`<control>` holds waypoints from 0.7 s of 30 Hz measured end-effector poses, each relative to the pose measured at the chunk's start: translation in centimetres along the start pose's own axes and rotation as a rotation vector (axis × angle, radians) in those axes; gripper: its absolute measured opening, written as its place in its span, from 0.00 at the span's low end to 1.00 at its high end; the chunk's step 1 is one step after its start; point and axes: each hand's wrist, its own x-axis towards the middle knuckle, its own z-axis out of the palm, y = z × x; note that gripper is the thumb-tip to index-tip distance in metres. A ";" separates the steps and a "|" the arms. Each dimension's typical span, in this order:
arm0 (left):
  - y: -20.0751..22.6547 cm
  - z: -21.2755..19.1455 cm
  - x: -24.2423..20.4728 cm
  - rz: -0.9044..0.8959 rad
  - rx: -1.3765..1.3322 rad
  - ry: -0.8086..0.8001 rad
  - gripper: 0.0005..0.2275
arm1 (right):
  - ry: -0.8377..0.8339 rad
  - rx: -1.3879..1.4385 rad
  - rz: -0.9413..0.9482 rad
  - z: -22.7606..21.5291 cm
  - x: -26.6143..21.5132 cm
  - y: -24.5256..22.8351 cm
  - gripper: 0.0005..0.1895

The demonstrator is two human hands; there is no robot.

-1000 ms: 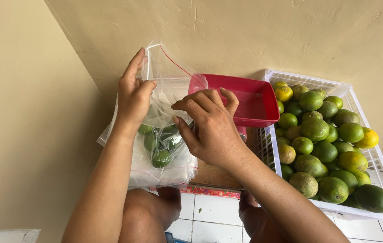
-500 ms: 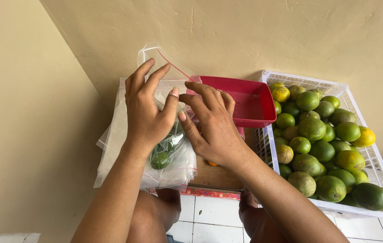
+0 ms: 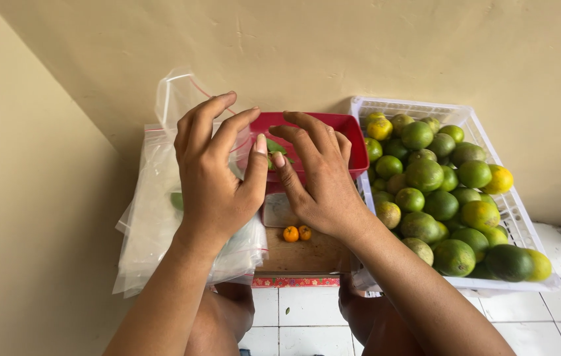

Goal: Sorting and packaging citrus fruits from a plastic crate into zip-lock bags after weighing them.

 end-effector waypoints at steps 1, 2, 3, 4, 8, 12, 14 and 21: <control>0.7 0.3 0.2 0.006 -0.008 -0.006 0.12 | 0.007 -0.005 0.008 -0.3 -0.2 0.5 0.22; 1.4 0.5 0.4 0.038 -0.032 0.000 0.11 | 0.011 -0.015 0.017 -0.6 -0.5 0.9 0.21; 2.1 0.7 0.5 0.068 -0.055 0.008 0.11 | 0.014 -0.026 0.024 -0.9 -0.7 1.4 0.21; 2.7 1.2 0.5 0.072 -0.062 0.004 0.11 | 0.018 -0.031 0.030 -1.2 -1.0 1.9 0.21; 5.3 3.3 0.6 0.160 -0.183 -0.010 0.10 | 0.023 -0.093 0.089 -3.1 -2.5 4.6 0.23; 7.8 6.0 -0.2 0.204 -0.394 -0.156 0.10 | 0.004 -0.187 0.201 -5.2 -4.8 8.8 0.28; 8.5 8.0 -1.3 0.196 -0.465 -0.225 0.10 | 0.022 -0.202 0.239 -6.4 -6.0 10.8 0.26; 9.4 14.3 -4.7 0.132 -0.510 -0.578 0.14 | 0.000 -0.334 0.513 -9.9 -9.3 17.8 0.15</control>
